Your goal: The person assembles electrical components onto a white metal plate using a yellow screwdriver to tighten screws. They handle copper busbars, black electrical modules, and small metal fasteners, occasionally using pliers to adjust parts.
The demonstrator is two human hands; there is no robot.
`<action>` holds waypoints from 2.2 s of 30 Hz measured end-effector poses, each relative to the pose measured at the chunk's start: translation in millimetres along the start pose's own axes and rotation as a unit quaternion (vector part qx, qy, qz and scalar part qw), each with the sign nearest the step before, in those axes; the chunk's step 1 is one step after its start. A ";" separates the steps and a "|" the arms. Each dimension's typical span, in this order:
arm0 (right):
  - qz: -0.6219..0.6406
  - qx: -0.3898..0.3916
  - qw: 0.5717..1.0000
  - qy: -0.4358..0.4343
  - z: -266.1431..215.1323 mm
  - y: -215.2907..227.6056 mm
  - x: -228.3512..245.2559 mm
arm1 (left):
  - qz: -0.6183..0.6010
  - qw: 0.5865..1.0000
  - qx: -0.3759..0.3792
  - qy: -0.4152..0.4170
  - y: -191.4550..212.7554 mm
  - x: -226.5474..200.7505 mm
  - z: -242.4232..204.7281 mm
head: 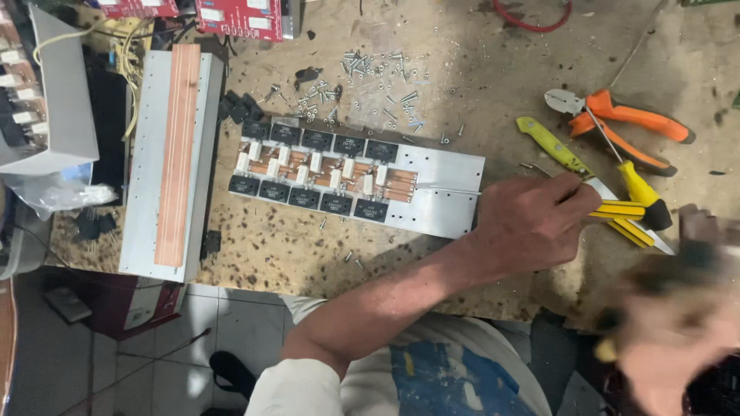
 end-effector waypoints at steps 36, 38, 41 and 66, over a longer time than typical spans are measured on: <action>-0.684 0.379 0.560 0.272 89.0 -76.9 8.8 | 0.114 0.969 -0.072 0.205 268.8 136.3 -34.7; -0.392 0.308 0.681 0.537 88.5 -74.4 11.4 | 0.183 0.949 0.023 0.254 270.0 174.9 -61.1; -0.327 0.380 0.723 0.475 87.6 -75.0 24.9 | 0.193 0.919 0.086 0.333 254.4 192.4 -83.8; -0.281 0.268 0.646 0.658 71.2 -92.0 -12.9 | 0.263 0.939 0.068 0.212 251.1 208.2 -94.2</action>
Point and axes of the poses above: each hand's wrist, its own z-axis towards the middle knuckle, its own y-axis out of the back of the hand, x = y × z, the point moved 4 cm from there along z, towards the middle knuckle, and after that the axes turned 1 degree about y, right-handed, at the moved point
